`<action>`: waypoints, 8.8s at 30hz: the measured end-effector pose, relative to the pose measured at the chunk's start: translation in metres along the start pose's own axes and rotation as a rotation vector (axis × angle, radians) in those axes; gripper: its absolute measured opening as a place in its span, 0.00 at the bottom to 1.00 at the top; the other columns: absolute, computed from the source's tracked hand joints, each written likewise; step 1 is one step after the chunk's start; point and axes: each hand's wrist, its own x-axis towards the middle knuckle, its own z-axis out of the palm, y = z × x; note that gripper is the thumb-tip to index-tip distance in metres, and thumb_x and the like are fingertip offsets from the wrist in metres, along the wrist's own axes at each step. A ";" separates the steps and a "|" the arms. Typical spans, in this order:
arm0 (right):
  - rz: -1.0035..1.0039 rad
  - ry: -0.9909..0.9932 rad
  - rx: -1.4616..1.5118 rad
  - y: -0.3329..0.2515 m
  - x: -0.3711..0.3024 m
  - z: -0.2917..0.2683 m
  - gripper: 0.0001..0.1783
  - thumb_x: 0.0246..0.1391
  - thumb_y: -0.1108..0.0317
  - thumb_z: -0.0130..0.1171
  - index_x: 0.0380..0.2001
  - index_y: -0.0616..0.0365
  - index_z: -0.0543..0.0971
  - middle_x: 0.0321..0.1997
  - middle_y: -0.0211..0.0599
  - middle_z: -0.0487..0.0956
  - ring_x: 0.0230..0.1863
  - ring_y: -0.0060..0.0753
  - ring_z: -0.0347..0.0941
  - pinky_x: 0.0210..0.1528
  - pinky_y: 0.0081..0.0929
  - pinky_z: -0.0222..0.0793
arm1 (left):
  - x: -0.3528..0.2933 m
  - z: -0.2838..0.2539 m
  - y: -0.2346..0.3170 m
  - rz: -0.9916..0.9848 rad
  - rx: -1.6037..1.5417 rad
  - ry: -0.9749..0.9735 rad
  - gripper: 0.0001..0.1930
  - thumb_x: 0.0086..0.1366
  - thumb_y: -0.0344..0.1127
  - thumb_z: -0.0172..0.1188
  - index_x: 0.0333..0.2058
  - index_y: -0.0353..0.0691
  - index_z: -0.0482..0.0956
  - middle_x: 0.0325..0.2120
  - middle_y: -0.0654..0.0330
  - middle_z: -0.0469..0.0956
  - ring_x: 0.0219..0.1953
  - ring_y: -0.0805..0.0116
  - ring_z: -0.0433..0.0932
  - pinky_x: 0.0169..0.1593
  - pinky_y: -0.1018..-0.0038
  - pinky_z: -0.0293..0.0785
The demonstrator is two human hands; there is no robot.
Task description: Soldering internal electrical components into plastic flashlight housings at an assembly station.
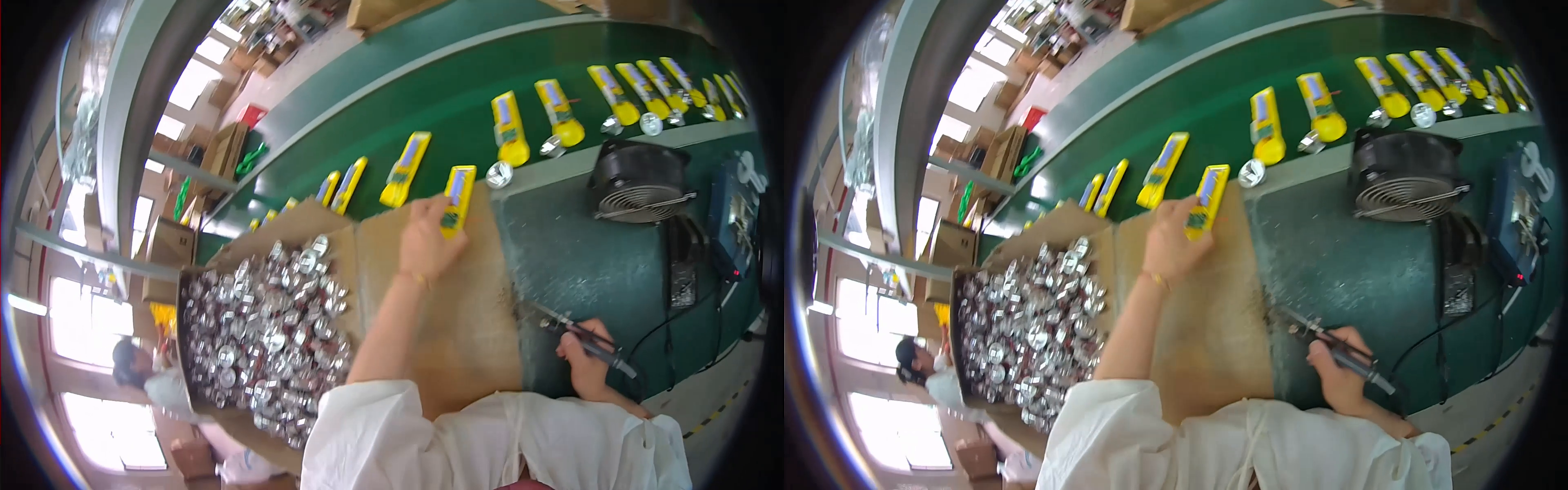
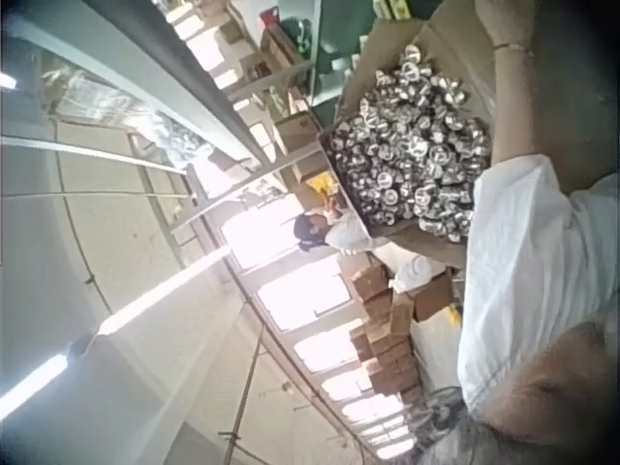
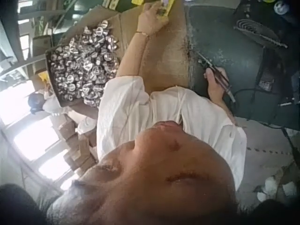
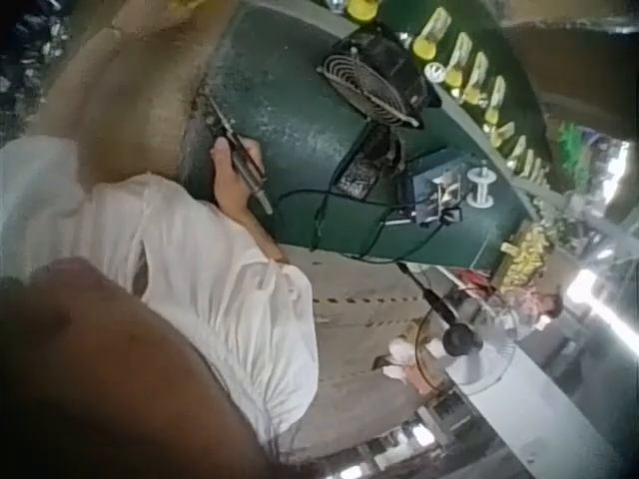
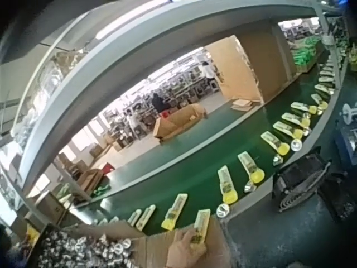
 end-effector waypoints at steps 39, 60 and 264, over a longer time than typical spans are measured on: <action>-0.206 -0.010 -0.009 0.004 -0.010 0.007 0.07 0.50 0.71 0.57 0.29 0.62 0.70 0.21 0.33 0.74 0.21 0.18 0.69 0.24 0.14 0.66 | -0.170 -0.048 -0.012 -0.165 -0.105 0.124 0.07 0.53 0.35 0.61 0.27 0.38 0.80 0.24 0.56 0.78 0.29 0.61 0.76 0.37 0.69 0.70; -0.287 -0.262 -0.164 -0.002 -0.031 0.044 0.07 0.45 0.71 0.61 0.25 0.62 0.73 0.18 0.30 0.74 0.19 0.13 0.67 0.21 0.15 0.62 | -0.185 -0.014 0.025 -0.360 -0.471 -0.013 0.09 0.52 0.33 0.63 0.21 0.32 0.77 0.21 0.57 0.73 0.21 0.71 0.74 0.26 0.76 0.68; -0.181 -0.160 -0.012 -0.005 -0.010 0.069 0.07 0.47 0.71 0.60 0.29 0.61 0.73 0.21 0.29 0.76 0.23 0.14 0.69 0.24 0.14 0.64 | -0.153 -0.017 -0.009 -0.437 -0.664 -0.064 0.08 0.53 0.31 0.62 0.24 0.30 0.78 0.25 0.58 0.73 0.24 0.75 0.70 0.28 0.80 0.67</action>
